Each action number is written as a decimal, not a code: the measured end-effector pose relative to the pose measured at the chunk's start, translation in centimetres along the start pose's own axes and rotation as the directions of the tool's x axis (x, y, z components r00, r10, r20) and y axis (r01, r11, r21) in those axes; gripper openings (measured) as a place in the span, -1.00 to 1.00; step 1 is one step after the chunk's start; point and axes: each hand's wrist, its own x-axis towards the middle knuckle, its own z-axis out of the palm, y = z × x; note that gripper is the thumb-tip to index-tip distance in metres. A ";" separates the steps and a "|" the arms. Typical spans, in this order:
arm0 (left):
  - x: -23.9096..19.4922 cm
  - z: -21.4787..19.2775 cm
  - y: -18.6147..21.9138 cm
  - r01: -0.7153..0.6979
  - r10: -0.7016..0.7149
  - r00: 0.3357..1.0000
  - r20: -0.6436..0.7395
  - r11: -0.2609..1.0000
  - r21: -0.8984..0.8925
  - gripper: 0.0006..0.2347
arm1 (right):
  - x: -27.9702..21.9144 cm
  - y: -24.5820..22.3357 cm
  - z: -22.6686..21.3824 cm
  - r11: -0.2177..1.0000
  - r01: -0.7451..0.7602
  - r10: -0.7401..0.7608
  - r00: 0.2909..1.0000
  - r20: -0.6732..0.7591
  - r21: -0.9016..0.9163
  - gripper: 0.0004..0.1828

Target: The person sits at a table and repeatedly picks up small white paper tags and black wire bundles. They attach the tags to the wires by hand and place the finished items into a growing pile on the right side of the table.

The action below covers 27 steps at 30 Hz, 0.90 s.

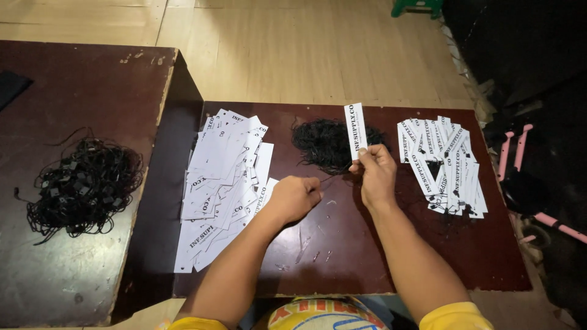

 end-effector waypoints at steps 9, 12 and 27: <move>0.2 -0.5 0.1 -0.021 0.016 0.995 -0.098 0.999 -0.049 -0.91 | -1.2 -3.1 1.0 1.000 -0.022 0.021 1.000 0.016 0.014 -0.92; 0.6 0.0 -0.1 -0.026 0.020 0.994 -0.109 0.998 -0.054 -0.90 | -1.0 -3.1 0.6 0.995 -0.078 0.077 0.997 0.016 0.066 -0.92; 0.4 1.7 0.3 -0.227 0.226 0.974 -0.021 0.961 -0.157 -0.94 | -1.3 -2.1 -5.3 0.897 -0.326 0.349 0.937 -0.026 0.297 -0.90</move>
